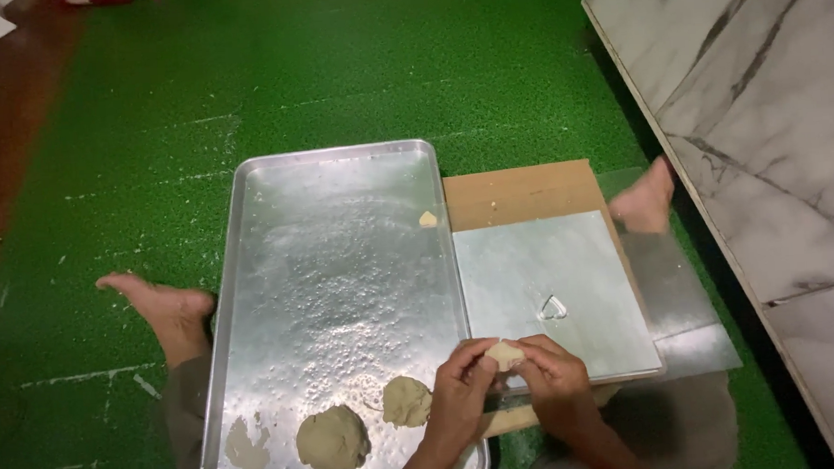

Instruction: The person is shaping dough by rolling it out and using a heart-shaped cutter to create individual pieces on a metal tray.

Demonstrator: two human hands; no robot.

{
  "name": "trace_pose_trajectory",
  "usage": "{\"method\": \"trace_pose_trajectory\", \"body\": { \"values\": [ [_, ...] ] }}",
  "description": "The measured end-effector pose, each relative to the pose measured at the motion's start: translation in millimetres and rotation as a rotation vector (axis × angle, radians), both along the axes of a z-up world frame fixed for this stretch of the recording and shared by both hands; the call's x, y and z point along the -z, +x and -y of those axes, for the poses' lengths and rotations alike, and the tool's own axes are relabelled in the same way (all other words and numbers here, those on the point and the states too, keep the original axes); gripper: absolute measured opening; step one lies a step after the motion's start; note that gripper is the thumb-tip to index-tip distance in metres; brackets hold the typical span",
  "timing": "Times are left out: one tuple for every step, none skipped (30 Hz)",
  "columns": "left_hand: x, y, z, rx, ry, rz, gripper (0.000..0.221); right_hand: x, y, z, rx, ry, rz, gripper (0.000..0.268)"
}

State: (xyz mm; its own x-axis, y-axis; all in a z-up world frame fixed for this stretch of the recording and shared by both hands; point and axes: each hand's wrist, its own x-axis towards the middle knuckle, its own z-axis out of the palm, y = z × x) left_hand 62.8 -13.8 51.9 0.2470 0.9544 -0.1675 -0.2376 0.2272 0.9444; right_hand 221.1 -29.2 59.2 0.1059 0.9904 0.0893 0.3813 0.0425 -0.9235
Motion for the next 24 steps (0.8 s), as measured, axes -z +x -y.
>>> {"method": "trace_pose_trajectory", "body": {
  "values": [
    [-0.3, 1.0, -0.6, 0.002, -0.002, 0.0, 0.029, 0.9, 1.2, 0.4, 0.002, -0.002, 0.0, 0.026],
    [-0.5, 1.5, -0.4, -0.028, -0.075, -0.013, 0.022, 1.9, 1.9, 1.5, -0.012, 0.068, 0.052, 0.027],
    [-0.8, 1.7, -0.3, -0.057, -0.148, -0.027, 0.017, 2.8, 2.4, 2.5, -0.027, 0.137, 0.104, 0.029],
    [5.5, 4.9, -0.4, -0.057, -0.148, -0.026, 0.017, 9.0, 3.3, 1.9, -0.026, 0.137, 0.105, 0.029],
    [11.6, 8.0, -0.4, -0.078, -0.213, 0.104, 0.016, 15.1, 4.1, 1.3, 0.087, -0.064, -0.171, 0.027],
    [18.1, 10.6, 0.9, -0.1, -0.279, 0.234, 0.015, 21.7, 4.4, 1.9, 0.202, -0.266, -0.448, 0.026],
    [21.8, 14.1, 0.0, -0.1, -0.28, 0.234, 0.015, 14.0, 1.7, 1.5, 0.203, -0.268, -0.447, 0.026],
    [25.1, 17.3, -1.4, -0.126, -0.277, 0.288, 0.014, 6.2, -1.5, 1.2, 0.227, -0.294, -0.352, 0.027],
    [28.5, 20.6, -2.9, -0.151, -0.273, 0.343, 0.015, -1.7, -4.5, 0.7, 0.251, -0.32, -0.257, 0.032],
    [34.7, 24.1, -2.4, -0.148, -0.273, 0.341, 0.015, 1.1, -3.6, 2.3, 0.254, -0.319, -0.258, 0.032],
    [40.9, 27.5, -1.9, -0.18, -0.28, 0.438, 0.028, 4.0, -2.7, 4.0, 0.174, -0.355, -0.266, 0.039],
    [47.1, 31.2, -0.6, -0.213, -0.287, 0.536, 0.042, 6.6, -1.5, 6.4, 0.093, -0.39, -0.271, 0.049],
    [32.5, 27.2, -3.5, -0.21, -0.288, 0.536, 0.042, 9.1, 0.0, 6.5, 0.096, -0.39, -0.271, 0.049],
    [18.2, 23.5, -5.3, -0.123, -0.262, 0.191, 0.045, 11.8, 1.9, 7.4, 0.054, -0.401, -0.196, 0.044],
    [4.0, 19.8, -7.5, -0.032, -0.231, -0.154, 0.049, 14.5, 3.8, 8.1, 0.012, -0.41, -0.122, 0.04],
    [6.4, 19.9, -6.6, -0.033, -0.234, -0.154, 0.049, 21.5, 7.8, 7.9, 0.012, -0.414, -0.122, 0.04],
    [8.8, 20.0, -5.7, -0.011, -0.13, -0.184, 0.032, 28.5, 11.9, 7.9, 0.002, -0.31, -0.024, 0.028],
    [11.0, 18.8, -4.9, 0.011, -0.026, -0.217, 0.025, 35.9, 14.5, 8.0, -0.005, -0.205, 0.07, 0.02],
    [6.1, 16.5, -3.3, 0.012, -0.029, -0.22, 0.025, 30.7, 16.3, 7.2, -0.005, -0.208, 0.066, 0.02],
    [1.0, 15.2, -1.0, 0.008, -0.083, -0.163, 0.023, 24.9, 19.3, 5.8, 0.013, -0.36, -0.051, 0.02],
    [-4.1, 13.8, 1.2, 0.003, -0.137, -0.105, 0.021, 19.2, 22.2, 4.4, 0.035, -0.511, -0.168, 0.023],
    [2.0, 15.0, 1.7, 0.003, -0.139, -0.107, 0.021, 21.8, 18.6, 3.0, 0.035, -0.514, -0.171, 0.023],
    [8.0, 16.3, 2.5, 0.002, -0.226, 0.151, 0.021, 24.2, 15.1, 1.8, 0.089, -0.516, -0.408, 0.023],
    [14.0, 19.1, 2.0, 0.0, -0.307, 0.413, 0.021, 26.1, 13.2, -0.8, 0.142, -0.509, -0.642, 0.033]
  ]
}}
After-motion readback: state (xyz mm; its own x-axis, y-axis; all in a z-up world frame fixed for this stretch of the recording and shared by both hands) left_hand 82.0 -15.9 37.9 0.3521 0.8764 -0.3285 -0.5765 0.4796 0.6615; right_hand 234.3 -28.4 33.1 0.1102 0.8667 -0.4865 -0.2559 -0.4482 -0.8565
